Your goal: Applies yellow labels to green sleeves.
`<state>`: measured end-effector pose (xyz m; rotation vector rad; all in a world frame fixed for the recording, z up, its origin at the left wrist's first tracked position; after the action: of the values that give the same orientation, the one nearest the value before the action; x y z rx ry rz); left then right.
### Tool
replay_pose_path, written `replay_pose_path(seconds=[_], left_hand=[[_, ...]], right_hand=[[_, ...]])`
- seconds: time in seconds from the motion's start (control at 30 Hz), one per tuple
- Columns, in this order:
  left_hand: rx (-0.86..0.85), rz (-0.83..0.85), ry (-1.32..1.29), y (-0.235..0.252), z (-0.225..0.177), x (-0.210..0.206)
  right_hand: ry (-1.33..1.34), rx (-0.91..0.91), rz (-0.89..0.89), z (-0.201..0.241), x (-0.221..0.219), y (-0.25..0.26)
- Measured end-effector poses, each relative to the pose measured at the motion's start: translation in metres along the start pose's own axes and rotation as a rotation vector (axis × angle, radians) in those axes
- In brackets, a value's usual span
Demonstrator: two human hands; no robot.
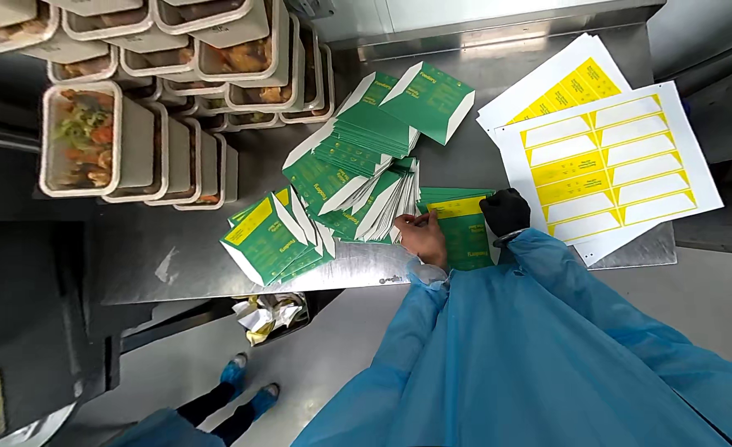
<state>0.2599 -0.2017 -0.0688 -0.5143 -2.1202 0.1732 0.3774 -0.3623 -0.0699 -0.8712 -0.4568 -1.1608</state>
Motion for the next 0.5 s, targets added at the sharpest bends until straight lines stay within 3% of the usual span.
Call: replay_pose_path(seconds=[0.13, 0.3, 0.5], left_hand=[[-0.104, -0.049, 0.115, -0.005, -0.003, -0.003], [-0.243, -0.115, 0.162, -0.010, -0.007, -0.007], [-0.242, -0.128, 0.147, -0.013, 0.000, -0.009]], right_hand=[[-0.043, -0.034, 0.061, 0.002, 0.009, 0.006], [-0.176, -0.008, 0.010, 0.003, 0.023, 0.013], [-0.411, 0.459, 0.033, 0.033, 0.013, -0.005]])
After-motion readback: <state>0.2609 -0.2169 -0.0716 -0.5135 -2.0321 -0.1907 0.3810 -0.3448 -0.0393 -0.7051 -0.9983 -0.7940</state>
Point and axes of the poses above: each hand's wrist, its own y-axis towards the middle knuckle, its own x-axis out of the back of the hand, z = x × y, the point moved 3 cm from there along y, towards the middle knuckle, and after that the axes turned 11 degrees about y, right-handed, at the moved point
